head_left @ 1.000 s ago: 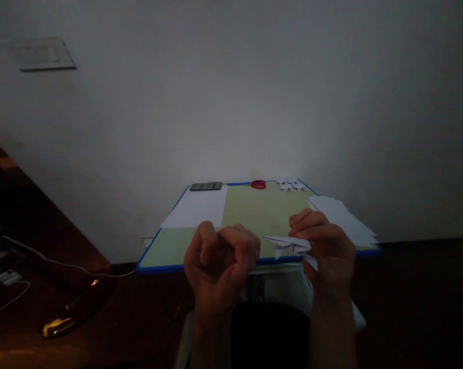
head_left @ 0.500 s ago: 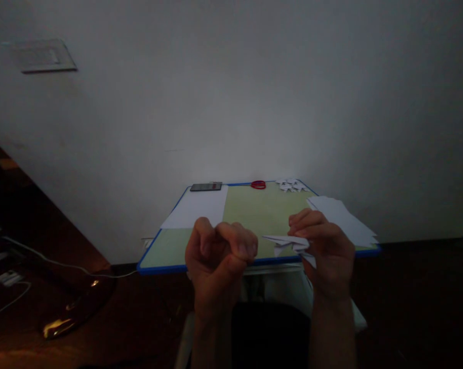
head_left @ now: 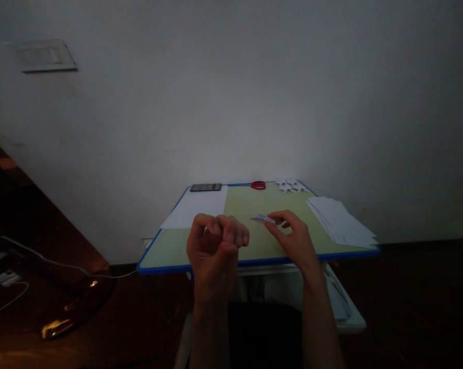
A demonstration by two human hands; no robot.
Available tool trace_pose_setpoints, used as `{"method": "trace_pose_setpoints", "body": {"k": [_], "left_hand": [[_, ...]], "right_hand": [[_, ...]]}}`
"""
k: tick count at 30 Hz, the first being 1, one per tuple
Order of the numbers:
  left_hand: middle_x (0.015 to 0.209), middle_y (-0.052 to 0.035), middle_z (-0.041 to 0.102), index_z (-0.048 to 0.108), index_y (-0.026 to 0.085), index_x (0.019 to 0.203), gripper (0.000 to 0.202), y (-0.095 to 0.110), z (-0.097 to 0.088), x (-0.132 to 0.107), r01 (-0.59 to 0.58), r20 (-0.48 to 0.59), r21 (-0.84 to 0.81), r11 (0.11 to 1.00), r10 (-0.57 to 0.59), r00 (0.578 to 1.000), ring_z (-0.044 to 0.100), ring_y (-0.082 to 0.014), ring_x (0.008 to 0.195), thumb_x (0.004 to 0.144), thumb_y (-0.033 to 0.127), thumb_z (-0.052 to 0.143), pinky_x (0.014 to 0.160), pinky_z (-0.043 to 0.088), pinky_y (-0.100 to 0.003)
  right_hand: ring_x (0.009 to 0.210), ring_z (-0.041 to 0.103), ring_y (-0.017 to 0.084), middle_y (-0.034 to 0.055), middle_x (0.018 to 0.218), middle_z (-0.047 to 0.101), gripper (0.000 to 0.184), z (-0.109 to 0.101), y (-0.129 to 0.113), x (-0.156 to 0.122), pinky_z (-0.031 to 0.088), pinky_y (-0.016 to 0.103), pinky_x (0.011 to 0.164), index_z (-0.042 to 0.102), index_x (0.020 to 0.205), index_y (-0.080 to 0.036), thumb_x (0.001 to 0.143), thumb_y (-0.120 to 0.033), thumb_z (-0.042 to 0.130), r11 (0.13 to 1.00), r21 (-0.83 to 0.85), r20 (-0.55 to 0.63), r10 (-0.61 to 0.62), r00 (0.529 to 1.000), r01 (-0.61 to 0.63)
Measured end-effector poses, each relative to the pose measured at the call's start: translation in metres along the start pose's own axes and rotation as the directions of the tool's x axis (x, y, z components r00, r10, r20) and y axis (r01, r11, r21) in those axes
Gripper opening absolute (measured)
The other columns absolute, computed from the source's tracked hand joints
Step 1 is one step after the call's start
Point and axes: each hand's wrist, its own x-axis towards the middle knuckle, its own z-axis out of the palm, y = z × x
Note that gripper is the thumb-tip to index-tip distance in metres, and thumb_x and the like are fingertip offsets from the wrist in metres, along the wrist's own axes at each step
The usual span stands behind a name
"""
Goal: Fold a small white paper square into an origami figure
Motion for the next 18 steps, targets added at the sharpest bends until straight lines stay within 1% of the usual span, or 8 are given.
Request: {"method": "trace_pose_setpoints", "body": {"k": [3, 6, 9, 11, 13, 15, 17, 18], "left_hand": [[0.066, 0.0059, 0.047, 0.054, 0.019, 0.082, 0.032, 0.000, -0.005, 0.001, 0.003, -0.030, 0.029, 1.000, -0.002, 1.000, 0.049, -0.0070, 0.061, 0.081, 0.029, 0.084, 0.061, 0.049, -0.019], [0.067, 0.0055, 0.050, 0.056, 0.019, 0.081, 0.031, -0.002, -0.010, 0.002, -0.006, -0.044, 0.036, 0.999, 0.008, 0.999, 0.051, -0.0066, 0.060, 0.080, 0.029, 0.085, 0.060, 0.049, -0.018], [0.067, 0.0054, 0.053, 0.057, 0.019, 0.081, 0.031, -0.003, -0.013, 0.001, 0.000, -0.064, 0.017, 1.000, 0.001, 0.998, 0.054, -0.0062, 0.062, 0.079, 0.029, 0.086, 0.060, 0.049, -0.016], [0.067, 0.0055, 0.055, 0.058, 0.019, 0.081, 0.031, -0.004, -0.015, 0.001, 0.007, -0.073, 0.000, 1.000, -0.007, 0.997, 0.056, -0.0060, 0.062, 0.079, 0.030, 0.086, 0.060, 0.049, -0.015], [0.067, 0.0057, 0.057, 0.059, 0.019, 0.081, 0.030, -0.004, -0.016, 0.001, 0.003, -0.075, -0.012, 1.000, -0.004, 0.997, 0.057, -0.0058, 0.062, 0.078, 0.030, 0.087, 0.060, 0.049, -0.015], [0.067, 0.0060, 0.059, 0.060, 0.019, 0.081, 0.029, -0.004, -0.017, 0.000, -0.021, -0.074, -0.012, 1.000, 0.020, 0.997, 0.059, -0.0059, 0.063, 0.077, 0.029, 0.088, 0.061, 0.049, -0.015], [0.068, 0.0062, 0.062, 0.061, 0.020, 0.081, 0.029, -0.005, -0.018, 0.000, -0.051, -0.070, 0.004, 0.999, 0.051, 0.996, 0.060, -0.0066, 0.064, 0.076, 0.026, 0.089, 0.062, 0.050, -0.017], [0.068, 0.0063, 0.063, 0.061, 0.020, 0.081, 0.029, -0.005, -0.018, -0.001, -0.063, -0.063, 0.016, 0.998, 0.064, 0.996, 0.060, -0.0073, 0.066, 0.076, 0.024, 0.089, 0.064, 0.051, -0.018]], "right_hand": [[0.078, 0.061, 0.020, 0.0049, 0.092, 0.067, 0.013, 0.009, 0.014, 0.001, 0.050, 0.036, 0.072, 0.075, 0.097, -0.019, 0.088, -0.026, 0.069, 0.997, -0.072, 0.007, -0.006, 1.000, 0.006], [0.083, 0.063, 0.021, 0.0066, 0.098, 0.064, 0.019, 0.016, 0.026, -0.001, 0.054, 0.037, 0.078, 0.076, 0.101, -0.018, 0.086, -0.018, 0.064, 0.997, -0.073, 0.063, 0.016, 0.998, -0.011], [0.096, 0.065, 0.023, 0.0085, 0.107, 0.064, 0.027, 0.022, 0.034, -0.006, 0.055, 0.040, 0.090, 0.075, 0.109, -0.018, 0.084, -0.015, 0.067, 0.994, -0.110, 0.190, 0.033, 0.981, -0.012], [0.110, 0.062, 0.027, 0.0110, 0.117, 0.064, 0.038, 0.024, 0.036, -0.009, 0.051, 0.046, 0.100, 0.074, 0.118, -0.020, 0.081, -0.015, 0.073, 0.981, -0.193, 0.247, 0.047, 0.968, 0.001], [0.122, 0.056, 0.033, 0.0135, 0.128, 0.062, 0.045, 0.021, 0.029, -0.010, 0.046, 0.054, 0.105, 0.073, 0.122, -0.022, 0.078, -0.016, 0.079, 0.957, -0.289, 0.214, 0.056, 0.975, 0.008], [0.126, 0.053, 0.036, 0.0138, 0.132, 0.061, 0.039, 0.014, 0.012, -0.009, 0.044, 0.059, 0.106, 0.075, 0.118, -0.024, 0.079, -0.018, 0.080, 0.954, -0.300, 0.113, 0.012, 0.994, 0.022], [0.112, 0.061, 0.028, 0.0093, 0.117, 0.067, 0.027, 0.004, -0.016, -0.009, 0.050, 0.049, 0.099, 0.075, 0.115, -0.025, 0.089, -0.018, 0.073, 0.986, -0.128, 0.015, -0.103, 0.995, 0.104], [0.101, 0.064, 0.023, 0.0062, 0.108, 0.069, 0.024, -0.002, -0.033, -0.011, 0.054, 0.042, 0.090, 0.075, 0.114, -0.027, 0.093, -0.017, 0.069, 0.988, -0.017, -0.029, -0.153, 0.988, 0.153]]}}
